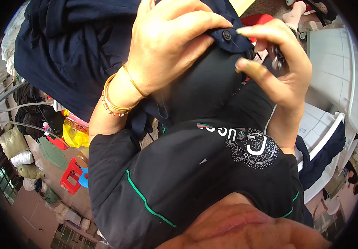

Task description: Trimming loose threads from navy blue shirts using small thread snips.

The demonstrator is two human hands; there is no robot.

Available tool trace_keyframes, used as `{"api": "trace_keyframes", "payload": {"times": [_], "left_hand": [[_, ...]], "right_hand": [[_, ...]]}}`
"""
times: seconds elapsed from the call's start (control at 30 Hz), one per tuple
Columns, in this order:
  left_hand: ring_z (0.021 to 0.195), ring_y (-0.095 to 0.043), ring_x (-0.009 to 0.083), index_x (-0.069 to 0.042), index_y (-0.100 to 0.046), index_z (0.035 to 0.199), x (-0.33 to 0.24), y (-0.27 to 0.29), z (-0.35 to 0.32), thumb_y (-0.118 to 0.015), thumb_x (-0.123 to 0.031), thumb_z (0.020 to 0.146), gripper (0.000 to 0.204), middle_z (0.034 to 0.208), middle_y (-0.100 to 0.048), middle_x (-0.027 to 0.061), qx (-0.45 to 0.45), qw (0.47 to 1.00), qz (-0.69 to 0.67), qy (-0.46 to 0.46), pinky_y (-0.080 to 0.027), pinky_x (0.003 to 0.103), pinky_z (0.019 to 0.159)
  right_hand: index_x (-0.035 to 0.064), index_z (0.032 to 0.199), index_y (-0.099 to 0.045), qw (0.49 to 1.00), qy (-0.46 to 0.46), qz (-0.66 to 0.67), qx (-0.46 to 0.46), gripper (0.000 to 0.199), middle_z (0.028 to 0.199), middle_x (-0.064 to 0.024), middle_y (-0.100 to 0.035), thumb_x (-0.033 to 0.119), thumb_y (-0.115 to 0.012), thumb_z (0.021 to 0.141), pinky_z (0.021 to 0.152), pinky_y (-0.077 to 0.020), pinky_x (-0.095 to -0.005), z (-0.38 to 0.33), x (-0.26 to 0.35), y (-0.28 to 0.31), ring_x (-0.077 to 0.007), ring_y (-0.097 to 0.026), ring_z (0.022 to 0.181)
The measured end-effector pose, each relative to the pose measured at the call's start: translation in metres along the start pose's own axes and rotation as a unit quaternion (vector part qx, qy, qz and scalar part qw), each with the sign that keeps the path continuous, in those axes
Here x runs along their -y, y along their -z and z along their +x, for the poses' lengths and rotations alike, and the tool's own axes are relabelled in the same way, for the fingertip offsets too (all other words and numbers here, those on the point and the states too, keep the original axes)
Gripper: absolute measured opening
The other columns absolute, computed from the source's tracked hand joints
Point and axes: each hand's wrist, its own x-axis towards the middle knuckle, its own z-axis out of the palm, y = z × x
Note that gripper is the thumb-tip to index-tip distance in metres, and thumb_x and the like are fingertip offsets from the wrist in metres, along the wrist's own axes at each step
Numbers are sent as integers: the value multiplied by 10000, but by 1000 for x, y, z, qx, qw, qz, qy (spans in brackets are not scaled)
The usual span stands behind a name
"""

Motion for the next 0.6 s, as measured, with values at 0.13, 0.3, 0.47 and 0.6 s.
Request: {"api": "trace_keyframes", "payload": {"times": [0.13, 0.3, 0.47, 0.6], "left_hand": [[788, -645, 198, -95, -755, 1025, 0, -5, 1, -725, -11, 696, 340, 846, -661, 28, -42, 997, -60, 10, -365, 483, 1045], [792, -653, 198, -90, -753, 1039, -2, -5, -2, -710, -10, 708, 344, 842, -666, 34, -49, 995, -82, 32, -353, 473, 1061], [807, -662, 208, -77, -746, 1043, 0, -9, -2, -711, -3, 703, 350, 857, -679, 46, -78, 990, -112, 29, -337, 480, 1076], [809, -661, 211, -70, -741, 1030, -1, -6, -2, -710, 6, 698, 342, 865, -685, 52, -58, 994, -82, 31, -330, 489, 1083]], "right_hand": [[-49, 1201, -578, 989, -108, 104, -14, 450, 1096, -96, -568, 76, -720, 793, 844, -413, -251, -13, -6, 9, -143, -539, 949], [-12, 1147, -668, 995, 15, -89, 46, 341, 1014, -90, -643, 81, -740, 827, 872, -454, -292, 1, -7, 3, -197, -601, 973], [-3, 1212, -690, 997, 42, -64, 5, 459, 995, -89, -634, 36, -782, 764, 789, -492, -272, 1, -7, -6, -180, -622, 909], [-9, 1201, -695, 998, 55, -40, 9, 441, 1002, -92, -619, 15, -775, 768, 760, -495, -259, 2, -10, -7, -168, -620, 894]]}}
